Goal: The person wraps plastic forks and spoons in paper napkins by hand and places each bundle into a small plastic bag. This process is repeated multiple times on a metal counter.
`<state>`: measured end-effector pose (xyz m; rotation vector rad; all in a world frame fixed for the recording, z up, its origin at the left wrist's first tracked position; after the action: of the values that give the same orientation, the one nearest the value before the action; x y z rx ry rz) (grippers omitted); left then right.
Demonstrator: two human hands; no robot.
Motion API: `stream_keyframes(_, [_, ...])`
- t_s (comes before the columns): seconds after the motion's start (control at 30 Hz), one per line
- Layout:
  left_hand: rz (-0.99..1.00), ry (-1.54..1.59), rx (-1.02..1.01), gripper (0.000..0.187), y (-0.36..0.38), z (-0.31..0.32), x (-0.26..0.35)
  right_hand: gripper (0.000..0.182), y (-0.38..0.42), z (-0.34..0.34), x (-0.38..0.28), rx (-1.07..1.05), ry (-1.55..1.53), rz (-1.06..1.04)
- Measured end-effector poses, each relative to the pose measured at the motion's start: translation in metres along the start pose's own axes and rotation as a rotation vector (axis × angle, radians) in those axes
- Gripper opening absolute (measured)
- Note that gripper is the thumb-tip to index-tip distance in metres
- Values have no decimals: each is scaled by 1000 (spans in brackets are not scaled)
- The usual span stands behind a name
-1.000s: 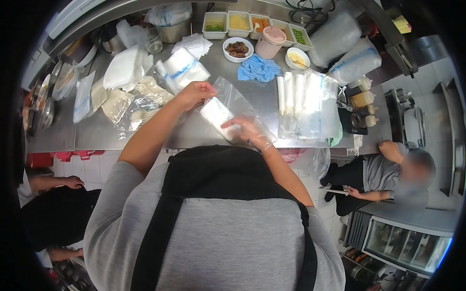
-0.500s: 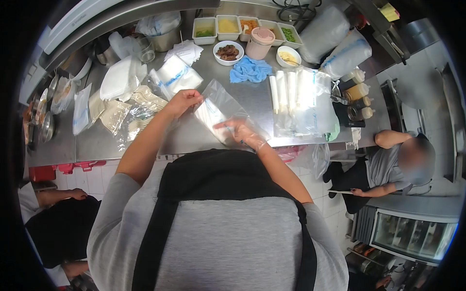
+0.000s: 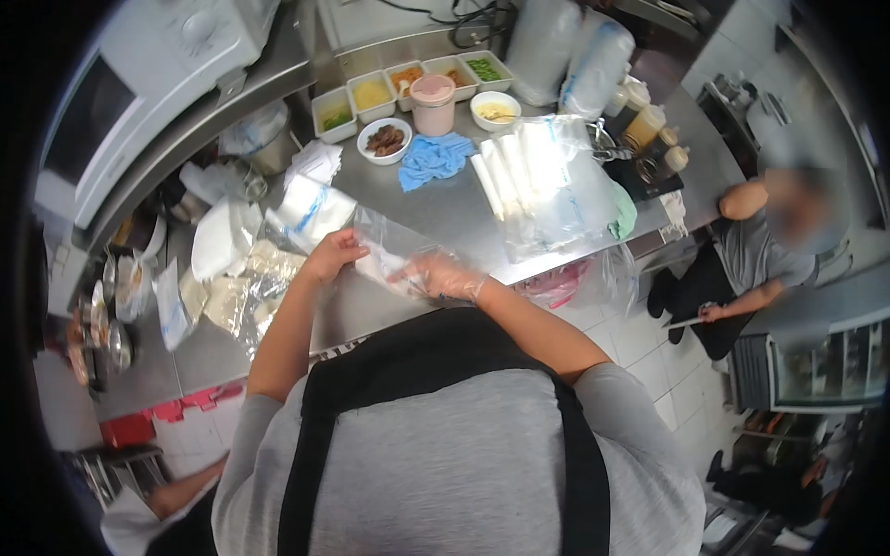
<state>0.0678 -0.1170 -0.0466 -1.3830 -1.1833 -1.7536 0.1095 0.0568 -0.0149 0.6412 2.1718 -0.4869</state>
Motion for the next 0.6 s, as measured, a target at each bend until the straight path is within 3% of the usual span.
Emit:
stream_keyframes(0.13, [93, 44, 62, 23, -13, 0, 16, 84, 36, -57, -34, 279, -27, -94])
stream_keyframes(0.2, [134, 102, 78, 23, -24, 4, 35, 110, 83, -91, -34, 283, -537, 248])
stream_keyframes(0.27, [197, 103, 91, 23, -42, 2, 56, 117, 141, -122, -25, 460, -516, 455])
stream_keyframes(0.33, [213, 98, 96, 22, -52, 11, 84, 117, 197, -159, -28, 679, -467, 507])
stream_keyframes(0.43, [225, 16, 53, 26, -69, 39, 115, 103, 249, -198, -21, 885, -221, 550])
stream_keyframes(0.53, [155, -236, -202, 31, -87, 84, 130, 75, 224, -226, -54, 820, 163, 344])
stream_keyframes(0.6, [149, -326, -318, 32, -87, 124, 142, 56, 187, -230, -75, 736, 176, 161])
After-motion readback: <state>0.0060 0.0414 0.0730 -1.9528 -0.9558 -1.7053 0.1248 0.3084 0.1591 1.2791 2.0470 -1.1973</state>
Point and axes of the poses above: each hand's wrist, its own y-axis away from the middle knuckle, its own z-axis out of the palm, x = y × z, the point moved 8 cm from there along -y, towards the middle knuckle, and after that the axes turned 4 degrees about -y, right-handed, at the moved point
